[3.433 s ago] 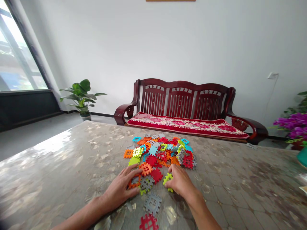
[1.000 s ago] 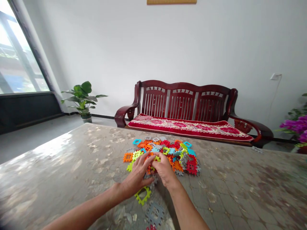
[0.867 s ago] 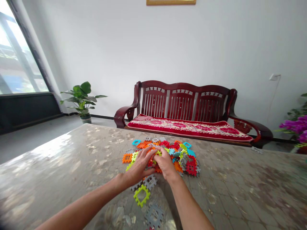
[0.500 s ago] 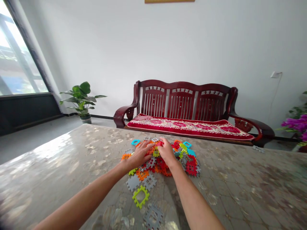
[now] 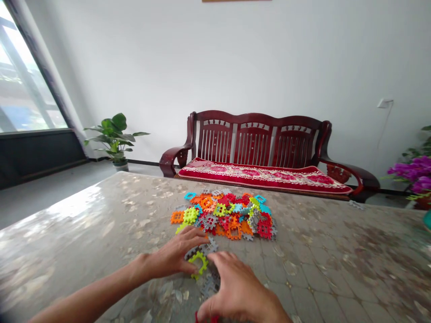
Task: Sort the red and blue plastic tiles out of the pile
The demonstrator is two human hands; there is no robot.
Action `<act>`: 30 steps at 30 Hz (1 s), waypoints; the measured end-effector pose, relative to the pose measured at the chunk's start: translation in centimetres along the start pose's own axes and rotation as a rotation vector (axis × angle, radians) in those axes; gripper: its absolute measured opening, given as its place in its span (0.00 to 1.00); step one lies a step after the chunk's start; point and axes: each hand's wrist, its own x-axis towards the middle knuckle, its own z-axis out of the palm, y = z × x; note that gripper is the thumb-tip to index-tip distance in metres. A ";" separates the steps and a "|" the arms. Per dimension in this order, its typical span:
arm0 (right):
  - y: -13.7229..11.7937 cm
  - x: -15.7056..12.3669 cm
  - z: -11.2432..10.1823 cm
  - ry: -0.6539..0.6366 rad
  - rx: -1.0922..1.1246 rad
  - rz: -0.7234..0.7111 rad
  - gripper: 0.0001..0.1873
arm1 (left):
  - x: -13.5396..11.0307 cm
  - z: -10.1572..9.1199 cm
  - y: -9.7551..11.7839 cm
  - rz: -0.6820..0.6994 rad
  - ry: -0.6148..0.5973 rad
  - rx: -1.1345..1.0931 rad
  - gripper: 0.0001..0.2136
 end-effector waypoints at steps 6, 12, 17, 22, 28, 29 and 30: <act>-0.2 -2.0 3.5 -0.062 -0.215 0.005 0.45 | -0.5 1.0 1.7 -0.093 -0.145 0.101 0.38; -0.2 -1.0 1.3 0.034 -0.291 0.060 0.27 | 0.5 2.0 1.3 -0.026 -0.117 0.156 0.32; 0.7 -0.2 0.1 0.032 -0.280 0.100 0.24 | 0.7 3.1 1.9 0.046 -0.087 0.268 0.16; 2.0 0.1 0.3 0.118 -0.214 0.052 0.20 | 1.7 3.7 1.8 0.050 -0.014 0.319 0.13; 3.6 2.9 -1.7 0.409 -0.187 0.050 0.26 | 4.7 3.6 0.9 -0.220 0.086 0.111 0.15; 3.8 3.6 -2.1 0.450 -0.200 0.051 0.27 | 5.2 3.6 0.9 -0.229 0.073 0.093 0.14; 4.1 4.2 -2.4 0.477 -0.219 0.045 0.29 | 5.5 3.5 1.0 -0.225 0.056 0.090 0.12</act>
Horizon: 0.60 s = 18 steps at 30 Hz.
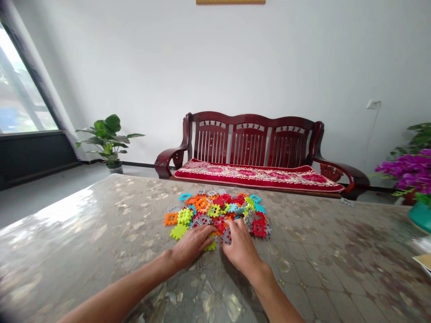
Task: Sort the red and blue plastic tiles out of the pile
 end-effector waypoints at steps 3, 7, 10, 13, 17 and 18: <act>0.7 1.3 0.4 -0.002 -0.073 -0.041 0.33 | 0.4 -0.2 0.5 0.022 -0.038 0.053 0.17; 1.1 1.6 0.7 -0.052 -0.148 -0.023 0.35 | 0.7 -0.8 1.0 0.020 -0.094 0.118 0.18; 0.9 1.7 0.4 -0.058 -0.166 0.036 0.32 | 1.2 -1.3 1.4 -0.018 -0.150 0.174 0.17; 0.7 1.9 0.0 -0.089 -0.162 0.051 0.24 | 1.9 -1.9 1.8 -0.073 -0.193 0.211 0.19; 0.8 2.0 0.0 -0.176 -0.164 0.098 0.14 | 2.7 -2.3 2.4 -0.082 -0.243 0.239 0.21; 0.9 2.0 0.0 -0.186 -0.153 0.110 0.14 | 2.8 -2.3 2.5 -0.075 -0.252 0.252 0.22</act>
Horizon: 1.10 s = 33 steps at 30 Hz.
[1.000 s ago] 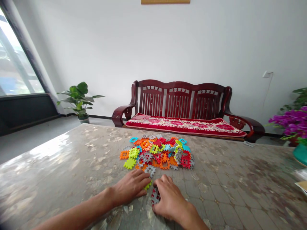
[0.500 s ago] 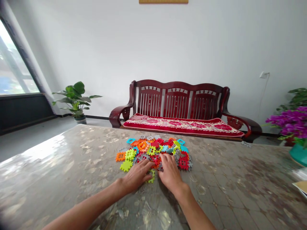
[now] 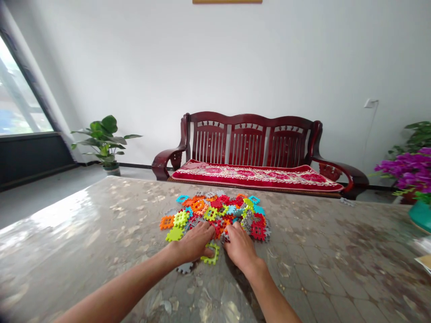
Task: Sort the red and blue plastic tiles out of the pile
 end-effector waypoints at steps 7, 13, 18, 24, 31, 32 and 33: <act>-0.6 2.6 -1.6 0.195 0.261 0.047 0.24 | 0.3 -0.3 0.2 0.023 -0.033 0.070 0.23; -0.7 7.0 -2.7 0.366 0.410 -0.004 0.22 | -0.2 0.9 0.0 0.070 0.048 0.022 0.08; -0.6 5.4 -2.1 0.547 0.312 -0.101 0.18 | -0.3 2.4 0.0 0.028 0.095 0.072 0.12; -0.7 0.7 1.5 0.488 0.422 -0.152 0.14 | 0.2 2.6 0.1 -0.022 0.072 0.043 0.14; 0.6 -0.3 4.8 0.450 0.556 -0.090 0.11 | 0.1 3.2 -0.1 0.031 0.090 -0.046 0.09; 0.6 -0.3 4.8 0.444 0.567 -0.087 0.11 | 0.0 3.2 -0.1 0.053 0.104 -0.045 0.09; 0.6 -0.3 4.8 0.444 0.579 -0.082 0.11 | -0.1 3.1 0.0 0.065 0.119 -0.048 0.08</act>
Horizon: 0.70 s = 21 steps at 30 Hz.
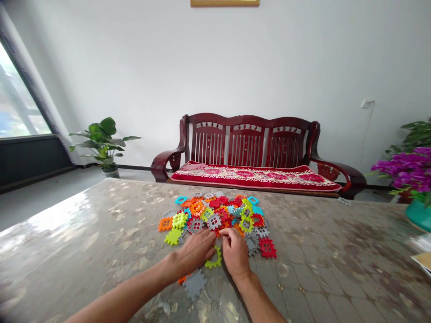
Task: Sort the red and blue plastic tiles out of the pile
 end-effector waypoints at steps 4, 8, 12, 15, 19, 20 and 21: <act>-0.4 -0.2 -0.1 0.027 0.052 0.030 0.11 | 0.3 -1.6 -0.4 -0.077 0.096 -0.085 0.04; -0.6 -0.4 0.0 0.018 0.077 0.041 0.12 | 2.0 -4.7 -2.6 -0.219 0.322 -0.245 0.04; -1.0 -0.5 -0.1 0.002 0.035 0.011 0.12 | 3.2 -6.9 -5.7 -0.445 0.438 -0.355 0.08; -1.6 -0.7 -0.3 -0.030 -0.014 -0.002 0.11 | 2.0 -6.6 -6.9 -0.531 0.436 -0.278 0.17; -2.8 -1.3 -0.2 -0.157 -0.078 -0.041 0.12 | -1.6 -4.6 -6.4 -0.447 0.257 -0.163 0.12; -3.2 -1.4 -0.1 -0.189 -0.091 -0.049 0.12 | -2.5 -4.1 -6.1 -0.419 0.236 -0.150 0.12; -3.6 -1.6 0.1 -0.219 -0.104 -0.054 0.12 | -3.3 -3.8 -5.8 -0.386 0.214 -0.140 0.13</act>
